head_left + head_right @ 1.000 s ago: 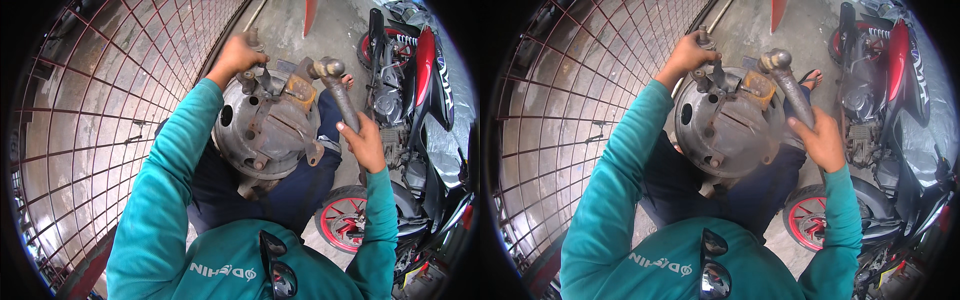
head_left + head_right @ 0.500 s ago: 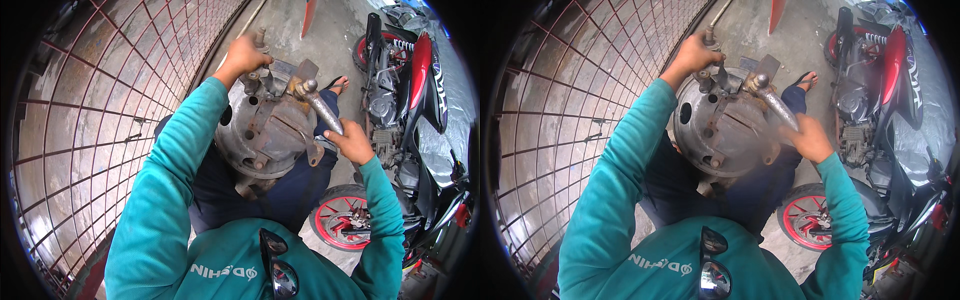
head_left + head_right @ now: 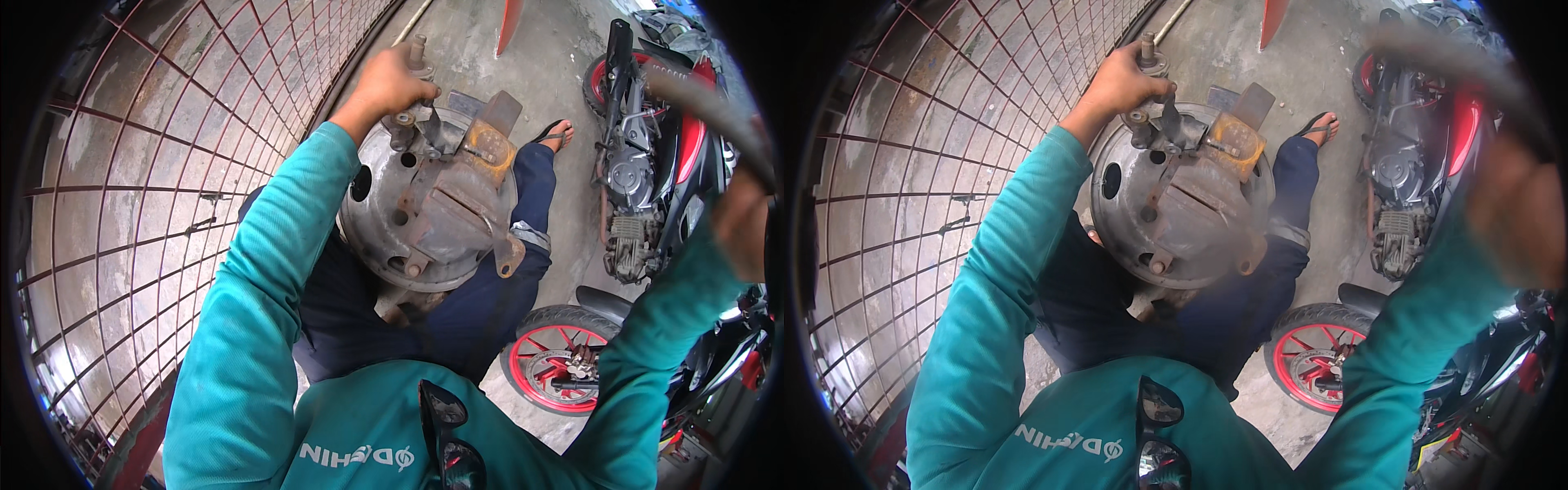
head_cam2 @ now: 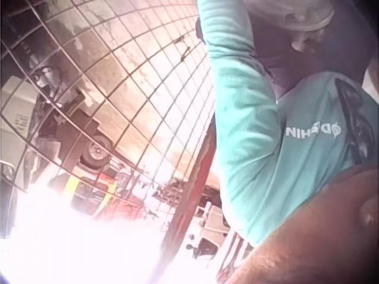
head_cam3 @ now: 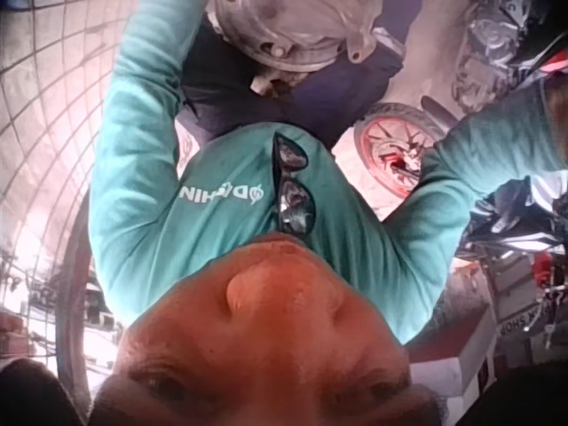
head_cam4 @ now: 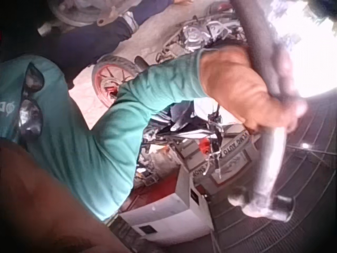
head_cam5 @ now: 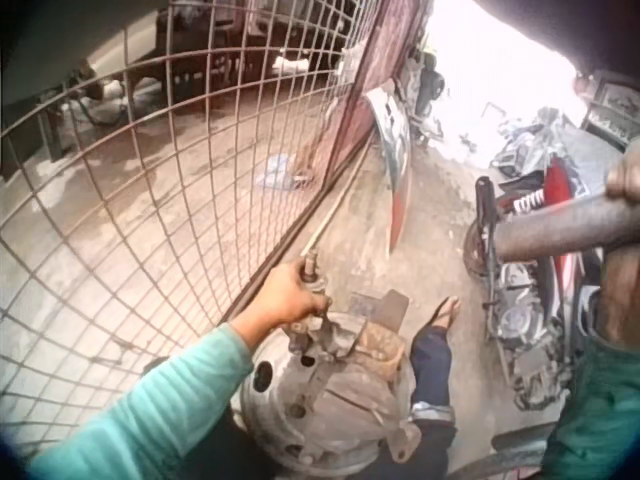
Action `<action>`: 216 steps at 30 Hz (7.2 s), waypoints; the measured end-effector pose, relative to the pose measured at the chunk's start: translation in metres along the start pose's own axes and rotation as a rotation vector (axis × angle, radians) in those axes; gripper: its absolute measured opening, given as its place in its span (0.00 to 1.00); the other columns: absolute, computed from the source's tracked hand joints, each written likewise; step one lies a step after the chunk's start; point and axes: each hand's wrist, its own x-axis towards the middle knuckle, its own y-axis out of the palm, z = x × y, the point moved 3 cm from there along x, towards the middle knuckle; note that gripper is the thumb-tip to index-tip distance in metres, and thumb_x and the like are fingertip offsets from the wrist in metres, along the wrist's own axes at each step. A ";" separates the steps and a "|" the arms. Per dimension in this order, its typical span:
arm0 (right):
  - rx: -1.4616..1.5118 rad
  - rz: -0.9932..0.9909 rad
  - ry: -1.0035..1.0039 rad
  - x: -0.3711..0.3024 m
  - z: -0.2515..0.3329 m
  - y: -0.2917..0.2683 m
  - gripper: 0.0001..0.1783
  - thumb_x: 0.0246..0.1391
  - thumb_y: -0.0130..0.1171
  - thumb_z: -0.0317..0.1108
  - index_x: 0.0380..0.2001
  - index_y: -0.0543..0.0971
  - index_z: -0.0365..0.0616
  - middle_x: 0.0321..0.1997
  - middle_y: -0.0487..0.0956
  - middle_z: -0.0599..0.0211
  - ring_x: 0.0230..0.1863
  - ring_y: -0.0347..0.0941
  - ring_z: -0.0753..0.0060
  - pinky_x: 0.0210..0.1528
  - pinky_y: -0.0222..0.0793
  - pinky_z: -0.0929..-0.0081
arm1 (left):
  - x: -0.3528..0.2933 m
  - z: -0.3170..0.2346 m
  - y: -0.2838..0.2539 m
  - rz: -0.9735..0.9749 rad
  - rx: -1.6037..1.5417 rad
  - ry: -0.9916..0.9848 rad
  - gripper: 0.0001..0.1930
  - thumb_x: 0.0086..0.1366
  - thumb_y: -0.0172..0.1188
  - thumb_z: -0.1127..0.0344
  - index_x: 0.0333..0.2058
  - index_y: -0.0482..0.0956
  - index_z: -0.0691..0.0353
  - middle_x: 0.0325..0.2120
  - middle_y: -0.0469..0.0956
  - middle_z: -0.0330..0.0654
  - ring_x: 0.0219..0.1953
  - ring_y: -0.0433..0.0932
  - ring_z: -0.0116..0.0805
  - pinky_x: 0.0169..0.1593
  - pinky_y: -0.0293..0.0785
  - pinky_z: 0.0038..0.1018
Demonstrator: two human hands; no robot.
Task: The person sits on the floor and uses a screwdriver and hammer to disassemble and adjust a mechanical part. They then move to a vise to secure the part and continue hammering and adjusting it.
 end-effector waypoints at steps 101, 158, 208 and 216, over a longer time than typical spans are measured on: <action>0.708 -0.254 0.498 -0.129 -0.050 0.139 0.49 0.41 0.80 0.19 0.66 0.66 0.42 0.59 0.78 0.64 0.59 0.78 0.65 0.63 0.77 0.65 | -0.110 -0.131 -0.034 0.097 -1.479 0.036 0.28 0.74 0.61 0.43 0.55 0.78 0.66 0.51 0.83 0.49 0.54 0.81 0.43 0.62 0.75 0.39; 0.196 -0.234 0.358 -0.140 -0.036 0.116 0.65 0.35 0.88 0.33 0.70 0.53 0.42 0.63 0.71 0.56 0.63 0.73 0.58 0.67 0.70 0.59 | -0.118 -0.130 -0.068 0.092 -1.138 0.238 0.31 0.78 0.54 0.45 0.63 0.71 0.69 0.54 0.79 0.51 0.54 0.81 0.44 0.53 0.85 0.42; 0.226 -0.356 0.463 -0.214 -0.046 0.107 0.36 0.45 0.82 0.33 0.58 0.78 0.42 0.53 0.82 0.68 0.54 0.79 0.65 0.61 0.74 0.64 | -0.150 -0.180 -0.089 0.124 -0.836 0.461 0.51 0.48 0.85 0.58 0.66 0.67 0.76 0.56 0.79 0.55 0.56 0.80 0.44 0.63 0.76 0.37; 0.113 -0.343 0.428 -0.232 -0.058 0.100 0.39 0.44 0.83 0.27 0.61 0.76 0.44 0.57 0.81 0.70 0.58 0.78 0.66 0.64 0.74 0.65 | -0.151 -0.179 -0.086 0.133 -0.638 0.311 0.46 0.52 0.83 0.60 0.64 0.70 0.75 0.54 0.81 0.52 0.50 0.81 0.37 0.57 0.79 0.33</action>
